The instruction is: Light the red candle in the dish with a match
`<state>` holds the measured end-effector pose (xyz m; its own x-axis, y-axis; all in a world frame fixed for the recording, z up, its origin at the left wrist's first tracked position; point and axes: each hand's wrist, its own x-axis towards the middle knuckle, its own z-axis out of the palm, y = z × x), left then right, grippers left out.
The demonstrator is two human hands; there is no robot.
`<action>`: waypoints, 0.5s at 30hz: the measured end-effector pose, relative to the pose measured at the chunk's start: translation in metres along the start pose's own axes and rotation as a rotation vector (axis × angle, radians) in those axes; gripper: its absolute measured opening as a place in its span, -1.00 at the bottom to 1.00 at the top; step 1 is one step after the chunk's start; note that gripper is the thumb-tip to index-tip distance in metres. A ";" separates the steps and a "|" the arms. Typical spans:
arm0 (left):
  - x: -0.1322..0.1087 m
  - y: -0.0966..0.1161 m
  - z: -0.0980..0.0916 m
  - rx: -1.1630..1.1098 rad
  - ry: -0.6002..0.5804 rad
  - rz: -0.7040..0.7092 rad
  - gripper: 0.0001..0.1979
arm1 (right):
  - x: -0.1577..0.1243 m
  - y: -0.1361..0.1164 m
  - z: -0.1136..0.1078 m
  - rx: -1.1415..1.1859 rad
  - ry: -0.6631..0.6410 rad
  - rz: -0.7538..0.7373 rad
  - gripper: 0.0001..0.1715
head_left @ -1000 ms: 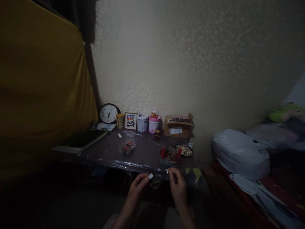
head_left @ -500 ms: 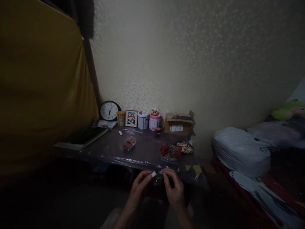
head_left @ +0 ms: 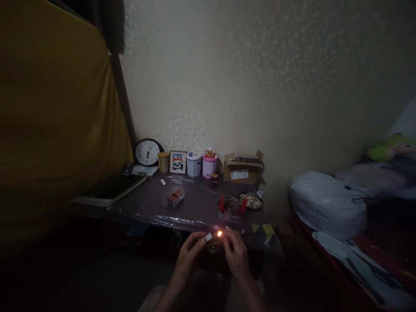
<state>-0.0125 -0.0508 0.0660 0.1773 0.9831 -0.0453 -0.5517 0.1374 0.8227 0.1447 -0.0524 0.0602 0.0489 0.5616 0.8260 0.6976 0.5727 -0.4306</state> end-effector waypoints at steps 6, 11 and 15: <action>0.002 -0.003 -0.015 0.045 0.034 0.023 -0.78 | 0.009 0.023 -0.005 0.051 0.175 0.203 -0.83; 0.003 -0.007 -0.040 0.072 0.086 -0.023 -0.78 | 0.025 0.025 -0.015 0.069 0.245 0.251 -0.77; 0.003 -0.014 -0.059 0.043 0.126 -0.065 -0.77 | 0.032 0.031 -0.019 0.154 0.265 0.329 -0.77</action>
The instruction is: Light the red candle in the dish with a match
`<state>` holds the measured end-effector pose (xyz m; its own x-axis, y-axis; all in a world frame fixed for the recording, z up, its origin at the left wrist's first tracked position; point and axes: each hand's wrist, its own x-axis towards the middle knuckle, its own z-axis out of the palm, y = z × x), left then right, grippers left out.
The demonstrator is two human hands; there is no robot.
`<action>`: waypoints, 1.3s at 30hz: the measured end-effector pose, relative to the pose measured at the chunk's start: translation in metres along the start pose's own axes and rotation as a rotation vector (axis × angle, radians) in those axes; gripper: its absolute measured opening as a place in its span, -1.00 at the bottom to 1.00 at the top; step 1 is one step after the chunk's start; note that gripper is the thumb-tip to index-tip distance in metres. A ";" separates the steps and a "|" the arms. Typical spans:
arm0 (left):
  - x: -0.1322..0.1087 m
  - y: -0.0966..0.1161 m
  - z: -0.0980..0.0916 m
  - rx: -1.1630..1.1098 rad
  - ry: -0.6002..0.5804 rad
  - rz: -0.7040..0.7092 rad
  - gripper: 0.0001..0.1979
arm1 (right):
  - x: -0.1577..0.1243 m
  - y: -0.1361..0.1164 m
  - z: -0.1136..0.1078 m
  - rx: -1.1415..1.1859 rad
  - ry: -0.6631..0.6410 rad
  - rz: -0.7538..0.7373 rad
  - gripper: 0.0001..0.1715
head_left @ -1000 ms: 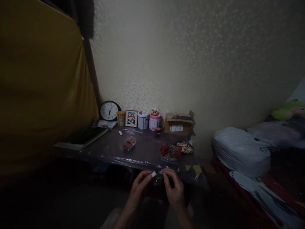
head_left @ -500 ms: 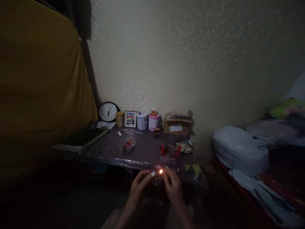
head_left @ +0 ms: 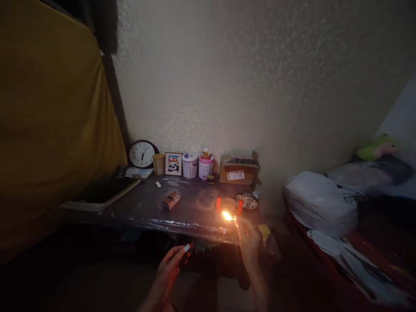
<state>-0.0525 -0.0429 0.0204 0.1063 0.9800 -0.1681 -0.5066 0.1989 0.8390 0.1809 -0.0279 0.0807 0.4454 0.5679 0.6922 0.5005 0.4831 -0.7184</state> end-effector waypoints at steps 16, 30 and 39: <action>0.000 -0.005 -0.008 -0.026 0.037 -0.088 -0.71 | 0.026 0.024 0.020 0.177 -0.058 0.221 -0.74; -0.007 0.009 0.003 0.031 0.082 -0.086 -0.69 | 0.046 0.041 0.048 0.238 -0.048 0.248 -0.73; 0.002 -0.002 -0.005 0.044 0.112 -0.097 -0.63 | 0.055 0.040 0.061 0.238 -0.042 0.245 -0.73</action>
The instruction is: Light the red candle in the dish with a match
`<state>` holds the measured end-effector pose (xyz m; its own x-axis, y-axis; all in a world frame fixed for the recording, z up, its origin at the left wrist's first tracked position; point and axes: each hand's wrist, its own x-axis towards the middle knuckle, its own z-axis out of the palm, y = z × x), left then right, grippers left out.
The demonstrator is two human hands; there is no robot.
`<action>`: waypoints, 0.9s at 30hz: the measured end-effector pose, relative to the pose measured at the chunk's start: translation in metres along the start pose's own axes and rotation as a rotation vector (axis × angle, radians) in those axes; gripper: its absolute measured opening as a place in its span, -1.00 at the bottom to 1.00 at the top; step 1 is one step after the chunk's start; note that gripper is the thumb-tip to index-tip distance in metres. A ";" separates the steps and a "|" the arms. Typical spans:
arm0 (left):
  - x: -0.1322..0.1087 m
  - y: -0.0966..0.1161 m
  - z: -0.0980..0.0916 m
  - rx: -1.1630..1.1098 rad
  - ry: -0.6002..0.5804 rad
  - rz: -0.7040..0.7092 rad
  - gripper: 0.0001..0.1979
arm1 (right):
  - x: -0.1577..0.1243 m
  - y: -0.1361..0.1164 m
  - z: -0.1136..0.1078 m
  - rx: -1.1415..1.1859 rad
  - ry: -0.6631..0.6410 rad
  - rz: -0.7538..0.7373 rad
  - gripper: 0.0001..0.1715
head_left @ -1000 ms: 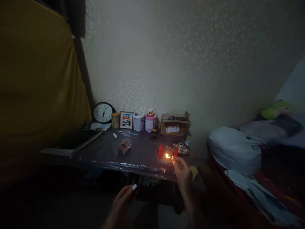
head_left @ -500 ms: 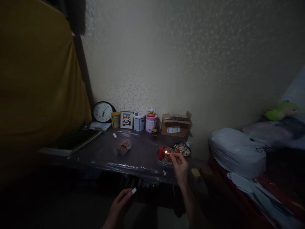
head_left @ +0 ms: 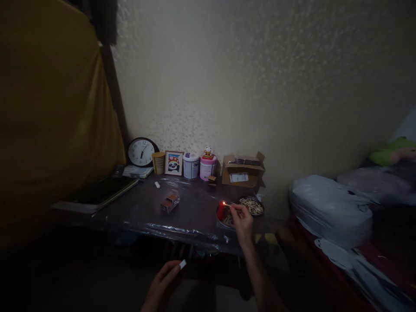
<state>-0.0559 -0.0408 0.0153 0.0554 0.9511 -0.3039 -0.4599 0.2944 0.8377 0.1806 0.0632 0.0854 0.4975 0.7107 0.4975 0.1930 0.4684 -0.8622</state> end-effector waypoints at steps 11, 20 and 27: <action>0.005 -0.004 -0.004 -0.024 -0.038 -0.012 -0.68 | 0.008 0.008 0.006 -0.018 0.007 0.008 -0.72; 0.005 0.003 -0.005 -0.070 -0.106 -0.084 -0.71 | 0.009 0.013 0.007 -0.034 -0.006 0.000 -0.73; 0.005 -0.003 -0.005 -0.048 -0.066 -0.018 -0.70 | 0.009 0.015 0.007 -0.037 -0.019 0.000 -0.72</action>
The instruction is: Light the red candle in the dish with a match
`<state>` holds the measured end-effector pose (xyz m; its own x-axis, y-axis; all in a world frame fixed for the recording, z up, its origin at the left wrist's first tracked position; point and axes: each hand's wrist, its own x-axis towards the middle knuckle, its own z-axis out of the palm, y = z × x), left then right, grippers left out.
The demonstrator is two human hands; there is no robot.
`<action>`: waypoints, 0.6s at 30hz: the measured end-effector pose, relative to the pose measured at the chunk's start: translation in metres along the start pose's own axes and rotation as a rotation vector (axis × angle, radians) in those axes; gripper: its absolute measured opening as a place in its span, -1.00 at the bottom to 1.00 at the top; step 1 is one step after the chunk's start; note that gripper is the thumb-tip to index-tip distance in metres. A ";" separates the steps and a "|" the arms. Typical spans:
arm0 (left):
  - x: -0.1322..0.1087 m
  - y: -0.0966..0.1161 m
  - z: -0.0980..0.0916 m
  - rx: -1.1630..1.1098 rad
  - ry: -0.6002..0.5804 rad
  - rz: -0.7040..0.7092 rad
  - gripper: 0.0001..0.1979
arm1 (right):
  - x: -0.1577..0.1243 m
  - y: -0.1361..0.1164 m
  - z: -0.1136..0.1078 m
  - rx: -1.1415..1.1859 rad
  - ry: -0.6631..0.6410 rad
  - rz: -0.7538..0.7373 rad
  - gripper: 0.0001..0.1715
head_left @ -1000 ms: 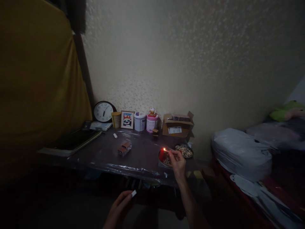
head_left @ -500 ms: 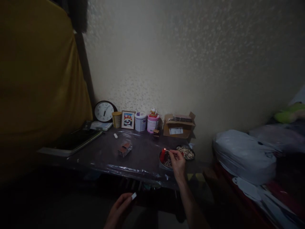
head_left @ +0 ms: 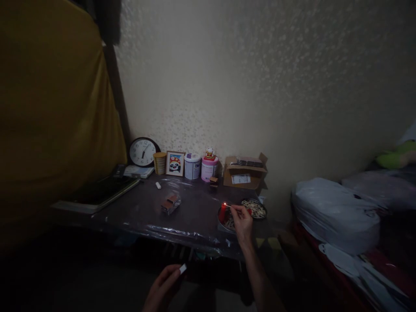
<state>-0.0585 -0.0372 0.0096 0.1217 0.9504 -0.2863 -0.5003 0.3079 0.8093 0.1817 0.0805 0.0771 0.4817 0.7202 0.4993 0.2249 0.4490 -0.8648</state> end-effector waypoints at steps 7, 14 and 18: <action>0.003 0.000 -0.004 0.008 -0.026 -0.026 -0.71 | 0.000 0.002 0.002 -0.012 0.005 0.003 -0.75; -0.001 0.004 0.000 0.020 0.005 0.010 -0.69 | 0.001 -0.001 0.004 -0.013 -0.001 -0.005 -0.73; 0.000 0.004 0.003 0.045 0.061 0.032 -0.62 | 0.001 -0.001 0.004 -0.018 -0.002 -0.008 -0.73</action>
<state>-0.0583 -0.0362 0.0143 0.0535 0.9556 -0.2897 -0.4640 0.2807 0.8402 0.1787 0.0826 0.0783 0.4782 0.7179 0.5060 0.2437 0.4450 -0.8617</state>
